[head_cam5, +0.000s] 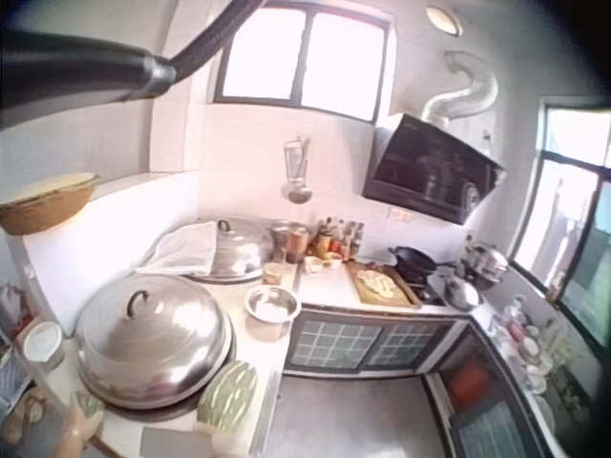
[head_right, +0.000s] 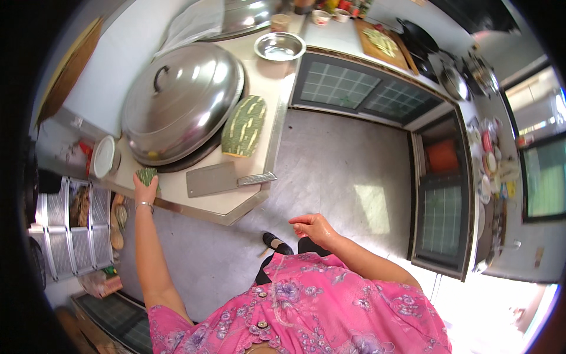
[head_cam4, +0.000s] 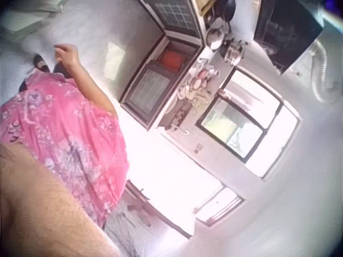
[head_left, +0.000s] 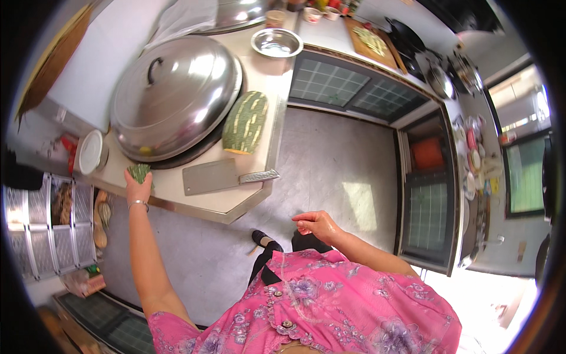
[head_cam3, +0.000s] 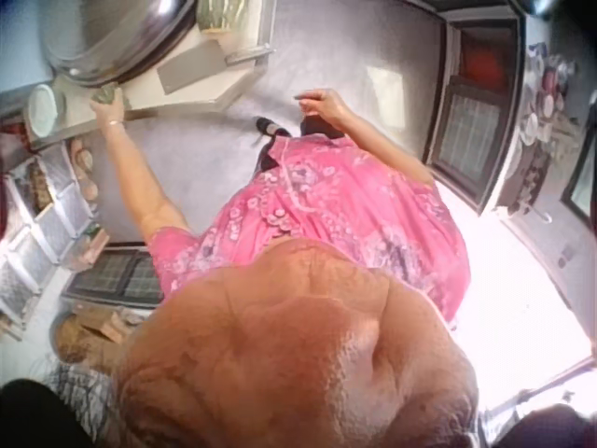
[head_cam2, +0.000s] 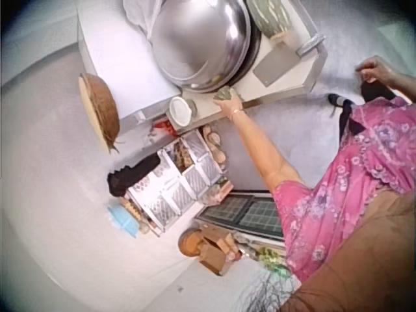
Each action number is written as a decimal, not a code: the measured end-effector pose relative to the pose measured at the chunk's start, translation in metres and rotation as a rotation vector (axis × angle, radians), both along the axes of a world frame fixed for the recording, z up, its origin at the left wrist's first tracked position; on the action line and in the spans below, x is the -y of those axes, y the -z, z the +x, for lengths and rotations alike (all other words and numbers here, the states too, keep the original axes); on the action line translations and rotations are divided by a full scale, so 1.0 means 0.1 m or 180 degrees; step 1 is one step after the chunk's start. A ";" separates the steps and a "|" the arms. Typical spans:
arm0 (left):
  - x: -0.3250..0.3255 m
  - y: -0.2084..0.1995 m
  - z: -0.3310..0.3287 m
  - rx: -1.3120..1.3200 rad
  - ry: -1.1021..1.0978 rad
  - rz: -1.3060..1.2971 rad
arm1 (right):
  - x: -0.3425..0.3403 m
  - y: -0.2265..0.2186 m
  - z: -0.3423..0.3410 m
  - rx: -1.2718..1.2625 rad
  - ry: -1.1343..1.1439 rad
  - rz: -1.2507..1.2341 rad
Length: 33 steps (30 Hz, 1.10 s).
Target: The person slices a white vegetable into thin pieces on a wooden cutting board using a cleaver. They then wash a bowl and chopsticks in the sink, rinse a green-striped gourd, and cut it into sections.
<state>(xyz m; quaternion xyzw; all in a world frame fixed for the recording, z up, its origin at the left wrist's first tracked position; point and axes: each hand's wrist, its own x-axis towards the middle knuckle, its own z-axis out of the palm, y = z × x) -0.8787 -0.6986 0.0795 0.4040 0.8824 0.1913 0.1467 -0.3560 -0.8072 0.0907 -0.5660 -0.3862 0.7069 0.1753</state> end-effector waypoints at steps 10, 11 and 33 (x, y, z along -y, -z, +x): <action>1.25 -0.43 0.87 0.3166 0.0185 0.1488 | 0.53 0.17 0.75 0.0404 0.0392 0.0699; 1.42 -0.39 1.15 0.3300 0.0263 0.1381 | 0.65 0.17 0.88 0.0435 0.0505 0.0725; 1.71 0.80 6.68 0.3218 0.2440 -0.2179 | 5.53 0.53 3.96 0.1904 0.5130 -0.0430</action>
